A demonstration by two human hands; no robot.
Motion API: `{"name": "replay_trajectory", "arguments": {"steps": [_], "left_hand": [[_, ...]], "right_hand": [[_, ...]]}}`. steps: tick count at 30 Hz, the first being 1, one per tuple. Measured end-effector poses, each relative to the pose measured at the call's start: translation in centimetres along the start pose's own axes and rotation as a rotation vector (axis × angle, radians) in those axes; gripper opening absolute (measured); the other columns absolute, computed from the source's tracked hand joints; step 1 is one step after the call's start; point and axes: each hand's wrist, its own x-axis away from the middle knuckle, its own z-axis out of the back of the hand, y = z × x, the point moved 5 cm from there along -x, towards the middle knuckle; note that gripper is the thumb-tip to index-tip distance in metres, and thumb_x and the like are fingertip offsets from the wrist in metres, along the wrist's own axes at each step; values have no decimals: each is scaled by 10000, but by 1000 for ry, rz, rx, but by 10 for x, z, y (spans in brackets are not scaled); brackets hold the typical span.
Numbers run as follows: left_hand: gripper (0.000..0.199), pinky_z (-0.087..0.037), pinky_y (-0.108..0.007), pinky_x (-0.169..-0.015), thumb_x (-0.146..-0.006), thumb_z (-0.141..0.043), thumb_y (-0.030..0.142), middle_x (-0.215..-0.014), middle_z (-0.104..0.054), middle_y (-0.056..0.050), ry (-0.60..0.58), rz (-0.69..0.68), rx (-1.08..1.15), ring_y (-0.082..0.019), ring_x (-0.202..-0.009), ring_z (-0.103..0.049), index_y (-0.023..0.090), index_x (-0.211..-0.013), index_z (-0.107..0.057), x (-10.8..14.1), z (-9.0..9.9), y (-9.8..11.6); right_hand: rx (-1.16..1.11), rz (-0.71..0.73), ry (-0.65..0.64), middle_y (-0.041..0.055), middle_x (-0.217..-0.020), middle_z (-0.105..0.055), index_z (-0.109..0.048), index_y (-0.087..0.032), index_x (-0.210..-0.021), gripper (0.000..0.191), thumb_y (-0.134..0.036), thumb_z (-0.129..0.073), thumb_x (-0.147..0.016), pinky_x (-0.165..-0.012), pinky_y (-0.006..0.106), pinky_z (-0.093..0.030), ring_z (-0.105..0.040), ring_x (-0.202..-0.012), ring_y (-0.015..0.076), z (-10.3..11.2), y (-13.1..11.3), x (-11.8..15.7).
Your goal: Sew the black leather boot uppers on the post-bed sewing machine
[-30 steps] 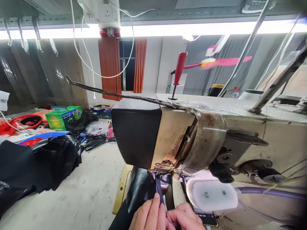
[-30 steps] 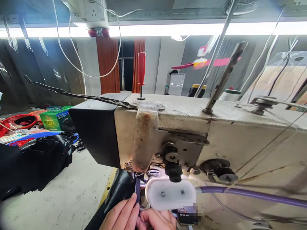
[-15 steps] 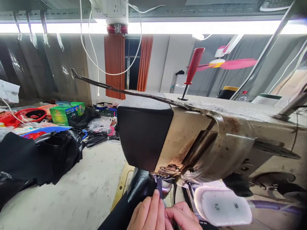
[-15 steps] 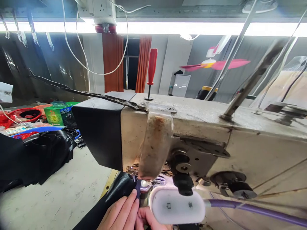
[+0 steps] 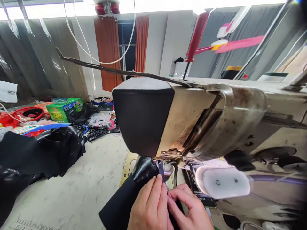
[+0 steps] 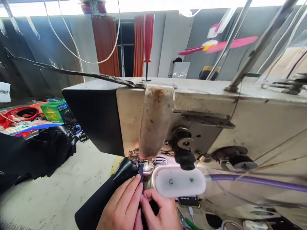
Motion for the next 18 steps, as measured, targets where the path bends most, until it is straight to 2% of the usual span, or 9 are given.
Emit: {"name": "replay_trajectory", "arguments": {"steps": [5, 11, 15, 18], "left_hand": [[438, -601, -348, -881, -791, -466, 100, -1275, -629, -183, -88, 6, -16, -291, -1121, -636, 16, -1187, -633, 3, -6, 1], [416, -596, -308, -871, -799, -458, 67, -1185, -675, -165, -54, -4, -18, -264, -1125, -630, 7, -1172, -631, 4, -6, -2], [389, -609, -356, -809, -800, -455, 81, -1139, -696, -153, -45, 36, 16, -260, -990, -666, 23, -1132, -649, -5, -3, -6], [385, -617, -362, -753, -786, -441, 60, -1108, -712, -151, -19, 50, 6, -265, -933, -675, 20, -1098, -664, -11, 1, -6]], "right_hand": [[-67, -55, 65, 4, -699, -661, -673, -217, -713, 284, -396, -534, -884, -700, 206, -486, -615, -701, 155, 2, -4, -6], [-85, -69, 45, 17, -706, -644, -680, -194, -732, 308, -421, -540, -885, -707, 213, -483, -604, -712, 162, 0, 0, -10], [-76, -92, 69, 24, -729, -637, -699, -188, -785, 332, -471, -549, -877, -739, 232, -477, -598, -743, 174, 0, 3, -13], [-76, -98, 82, 26, -728, -629, -682, -193, -752, 354, -498, -548, -871, -741, 245, -473, -592, -745, 182, -1, 4, -16]]}}
